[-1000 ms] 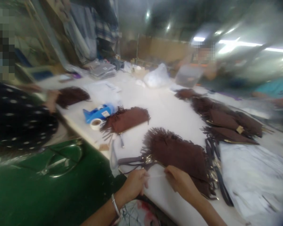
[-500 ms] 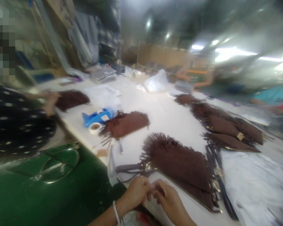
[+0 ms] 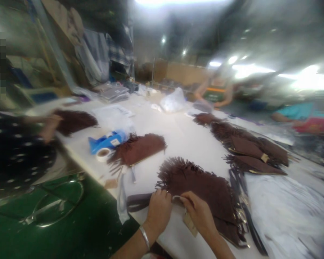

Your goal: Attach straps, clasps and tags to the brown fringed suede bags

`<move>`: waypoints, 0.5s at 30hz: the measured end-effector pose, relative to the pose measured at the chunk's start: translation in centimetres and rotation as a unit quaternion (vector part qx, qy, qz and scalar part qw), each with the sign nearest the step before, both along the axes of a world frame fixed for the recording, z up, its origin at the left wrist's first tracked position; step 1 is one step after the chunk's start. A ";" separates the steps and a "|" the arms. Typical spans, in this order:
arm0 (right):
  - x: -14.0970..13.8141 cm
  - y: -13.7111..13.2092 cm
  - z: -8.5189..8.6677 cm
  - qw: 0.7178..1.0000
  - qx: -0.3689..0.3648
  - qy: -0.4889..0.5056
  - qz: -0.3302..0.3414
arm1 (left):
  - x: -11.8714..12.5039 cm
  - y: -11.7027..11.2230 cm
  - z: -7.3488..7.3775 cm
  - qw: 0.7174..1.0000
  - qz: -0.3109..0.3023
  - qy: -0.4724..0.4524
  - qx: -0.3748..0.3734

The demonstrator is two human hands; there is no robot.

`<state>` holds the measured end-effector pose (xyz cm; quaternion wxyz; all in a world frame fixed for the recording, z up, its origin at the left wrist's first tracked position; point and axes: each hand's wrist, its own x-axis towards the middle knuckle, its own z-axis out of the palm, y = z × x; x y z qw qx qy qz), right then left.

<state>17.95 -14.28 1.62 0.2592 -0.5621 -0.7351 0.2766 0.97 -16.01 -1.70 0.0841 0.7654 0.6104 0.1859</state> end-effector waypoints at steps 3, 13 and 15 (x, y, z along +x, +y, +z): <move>-0.3 0.7 -0.1 1.000 0.012 -0.002 -0.008 | -0.6 0.1 0.8 0.998 -0.010 -0.048 -0.033; 0.2 1.9 -2.6 1.000 0.000 0.003 -0.017 | -2.6 -0.6 1.1 0.994 0.023 -0.065 -0.086; 0.1 1.9 -2.8 1.000 0.001 0.001 -0.019 | -2.6 -0.2 0.8 0.998 0.040 -0.025 -0.041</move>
